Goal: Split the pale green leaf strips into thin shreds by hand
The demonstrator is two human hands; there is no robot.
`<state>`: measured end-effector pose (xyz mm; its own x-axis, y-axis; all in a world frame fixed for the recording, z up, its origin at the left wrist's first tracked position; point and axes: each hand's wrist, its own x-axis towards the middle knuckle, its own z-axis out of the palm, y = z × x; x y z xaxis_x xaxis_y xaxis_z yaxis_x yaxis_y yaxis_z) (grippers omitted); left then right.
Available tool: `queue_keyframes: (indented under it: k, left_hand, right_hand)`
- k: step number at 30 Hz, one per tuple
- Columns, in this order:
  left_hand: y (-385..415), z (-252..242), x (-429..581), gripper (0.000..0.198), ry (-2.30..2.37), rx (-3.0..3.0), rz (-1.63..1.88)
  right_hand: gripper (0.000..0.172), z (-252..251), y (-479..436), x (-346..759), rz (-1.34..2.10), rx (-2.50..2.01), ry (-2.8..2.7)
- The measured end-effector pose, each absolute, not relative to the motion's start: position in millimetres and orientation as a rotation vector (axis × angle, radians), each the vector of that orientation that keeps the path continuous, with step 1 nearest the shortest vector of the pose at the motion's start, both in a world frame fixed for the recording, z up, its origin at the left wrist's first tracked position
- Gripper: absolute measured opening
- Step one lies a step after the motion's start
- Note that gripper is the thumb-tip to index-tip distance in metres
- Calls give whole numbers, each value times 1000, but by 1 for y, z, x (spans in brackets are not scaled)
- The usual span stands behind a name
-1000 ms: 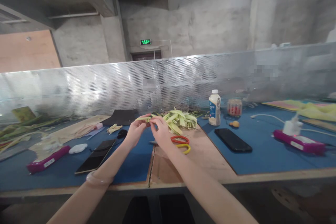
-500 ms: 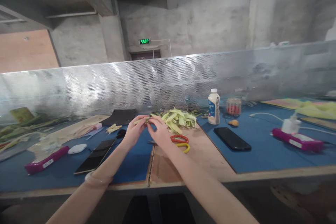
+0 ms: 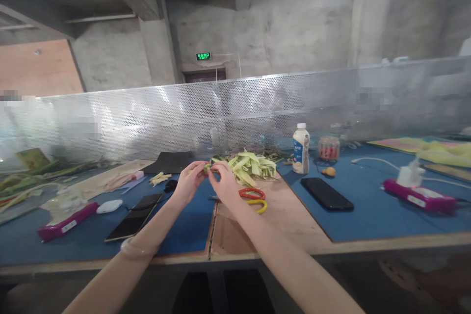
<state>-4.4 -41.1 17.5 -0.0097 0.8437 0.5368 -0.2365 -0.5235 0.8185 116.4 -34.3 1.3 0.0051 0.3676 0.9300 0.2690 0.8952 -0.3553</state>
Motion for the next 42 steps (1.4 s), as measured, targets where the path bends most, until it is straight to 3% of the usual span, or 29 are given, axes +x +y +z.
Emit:
queue_keyframes:
  k: [17,42]
  left_hand:
    - [-39,17,-14,28,807,1495,1534]
    - [-39,19,-28,24,1050,2079,1411]
  right_hand:
    - [8,5,-19,123,547,-666,-1566]
    - [7,5,-18,138,312,-581,-1765]
